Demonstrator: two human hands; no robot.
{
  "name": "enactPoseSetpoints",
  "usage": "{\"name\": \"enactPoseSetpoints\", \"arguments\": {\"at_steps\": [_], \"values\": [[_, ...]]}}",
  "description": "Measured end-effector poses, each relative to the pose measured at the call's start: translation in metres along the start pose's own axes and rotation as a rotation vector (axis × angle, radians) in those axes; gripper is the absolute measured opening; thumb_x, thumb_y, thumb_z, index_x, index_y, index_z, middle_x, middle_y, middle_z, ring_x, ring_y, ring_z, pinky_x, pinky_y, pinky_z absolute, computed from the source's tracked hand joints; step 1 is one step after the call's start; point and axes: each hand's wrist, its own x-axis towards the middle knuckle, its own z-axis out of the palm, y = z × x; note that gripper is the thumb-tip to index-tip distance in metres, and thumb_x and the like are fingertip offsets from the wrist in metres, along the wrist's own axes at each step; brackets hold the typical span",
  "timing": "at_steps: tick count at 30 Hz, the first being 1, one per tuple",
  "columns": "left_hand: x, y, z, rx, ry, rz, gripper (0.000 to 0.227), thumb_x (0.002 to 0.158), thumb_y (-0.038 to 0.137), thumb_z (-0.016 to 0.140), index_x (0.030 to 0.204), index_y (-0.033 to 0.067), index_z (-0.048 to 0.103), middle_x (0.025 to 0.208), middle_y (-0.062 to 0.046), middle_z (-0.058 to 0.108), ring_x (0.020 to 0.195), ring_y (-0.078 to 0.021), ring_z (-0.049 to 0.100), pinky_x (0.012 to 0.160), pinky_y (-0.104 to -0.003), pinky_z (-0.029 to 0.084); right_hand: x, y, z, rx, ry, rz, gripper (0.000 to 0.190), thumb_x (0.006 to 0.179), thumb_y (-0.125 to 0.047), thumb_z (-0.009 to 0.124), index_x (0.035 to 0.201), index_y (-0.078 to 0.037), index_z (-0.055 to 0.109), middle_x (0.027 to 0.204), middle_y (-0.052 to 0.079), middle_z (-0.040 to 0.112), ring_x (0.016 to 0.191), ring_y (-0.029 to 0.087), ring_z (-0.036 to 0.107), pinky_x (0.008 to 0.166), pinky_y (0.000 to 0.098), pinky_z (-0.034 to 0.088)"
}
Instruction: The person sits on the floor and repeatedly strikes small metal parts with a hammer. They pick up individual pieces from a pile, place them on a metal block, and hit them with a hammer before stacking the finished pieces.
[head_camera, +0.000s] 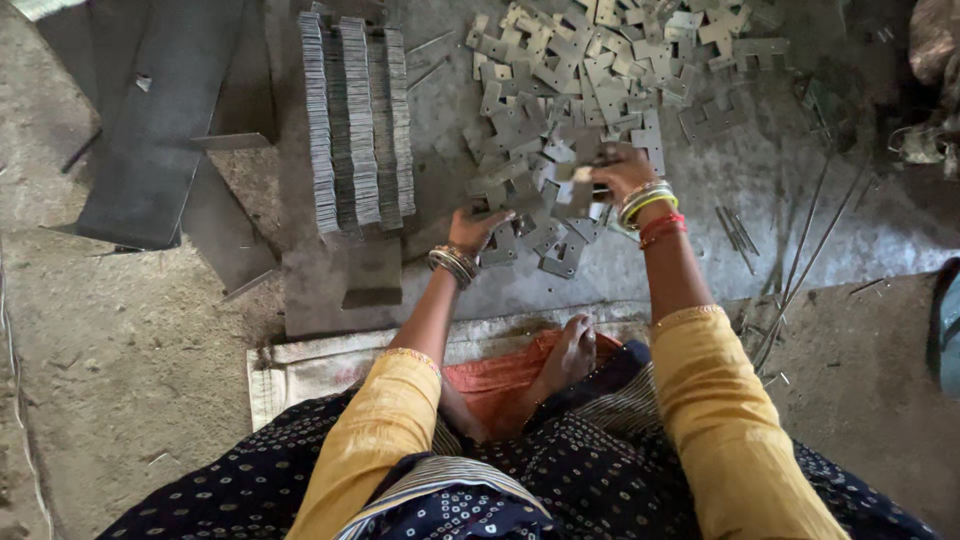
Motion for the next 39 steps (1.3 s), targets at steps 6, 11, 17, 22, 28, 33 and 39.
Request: {"name": "enactPoseSetpoints", "arguments": {"at_steps": [6, 11, 17, 22, 28, 33, 39], "values": [[0.003, -0.005, -0.002, 0.074, -0.033, 0.008, 0.056, 0.074, 0.029, 0.09, 0.113, -0.0028, 0.068, 0.106, -0.012, 0.078, 0.088, -0.0187, 0.074, 0.081, -0.034, 0.06, 0.019, 0.051, 0.031, -0.628, -0.236, -0.327, 0.042, 0.076, -0.025, 0.088, 0.107, 0.001, 0.074, 0.093, 0.008, 0.077, 0.08, 0.016, 0.07, 0.072, 0.0305, 0.055], [0.008, -0.012, -0.003, 0.172, -0.042, 0.057, 0.06, 0.076, 0.041, 0.087, 0.112, -0.0047, 0.071, 0.098, -0.011, 0.079, 0.082, -0.017, 0.072, 0.076, -0.032, 0.059, 0.034, 0.07, 0.026, -0.498, -0.295, -0.446, 0.036, 0.072, -0.014, 0.079, 0.104, 0.001, 0.069, 0.09, 0.009, 0.075, 0.078, 0.013, 0.067, 0.066, 0.0331, 0.054], [0.013, -0.017, -0.009, -0.221, 0.12, -0.338, 0.078, 0.079, 0.06, 0.082, 0.123, -0.0016, 0.066, 0.107, -0.012, 0.07, 0.09, -0.0255, 0.059, 0.075, -0.045, 0.041, 0.002, 0.021, 0.03, -0.374, -0.457, -0.418, 0.041, 0.076, -0.008, 0.081, 0.114, 0.002, 0.067, 0.095, 0.011, 0.073, 0.082, 0.01, 0.061, 0.068, 0.0321, 0.054], [0.014, -0.022, -0.016, -0.228, -0.096, -0.274, 0.099, 0.078, 0.046, 0.091, 0.151, 0.0005, 0.043, 0.145, -0.012, 0.065, 0.127, -0.0167, 0.053, 0.105, -0.036, 0.035, 0.007, -0.01, 0.04, -0.707, 0.07, -0.108, 0.041, 0.084, -0.029, 0.081, 0.113, -0.002, 0.073, 0.105, 0.019, 0.075, 0.097, 0.032, 0.075, 0.086, 0.0411, 0.061], [0.004, -0.009, -0.017, -0.344, -0.065, -0.33, 0.068, 0.069, 0.023, 0.087, 0.127, 0.0055, 0.055, 0.118, -0.011, 0.073, 0.107, -0.0283, 0.071, 0.091, -0.046, 0.059, 0.042, -0.001, 0.024, -1.252, 0.282, -0.31, 0.046, 0.072, -0.025, 0.084, 0.107, 0.002, 0.072, 0.11, 0.027, 0.072, 0.102, 0.045, 0.068, 0.086, 0.0501, 0.057], [-0.002, 0.011, -0.009, -0.183, -0.076, -0.112, 0.066, 0.076, 0.034, 0.089, 0.128, -0.0006, 0.067, 0.125, -0.014, 0.072, 0.112, -0.0279, 0.065, 0.092, -0.043, 0.052, 0.028, -0.032, 0.023, -1.15, 0.212, -0.288, 0.039, 0.073, -0.022, 0.078, 0.111, -0.012, 0.076, 0.107, 0.024, 0.073, 0.097, 0.044, 0.07, 0.085, 0.0511, 0.058], [0.002, 0.009, -0.012, -0.215, 0.031, -0.392, 0.091, 0.076, 0.062, 0.073, 0.151, 0.016, 0.049, 0.158, -0.009, 0.041, 0.139, -0.0263, 0.035, 0.101, -0.052, 0.029, -0.033, -0.055, 0.052, -1.128, 0.124, -0.445, 0.04, 0.079, -0.031, 0.078, 0.113, -0.01, 0.073, 0.087, 0.022, 0.073, 0.082, 0.042, 0.072, 0.075, 0.0505, 0.059]]}}
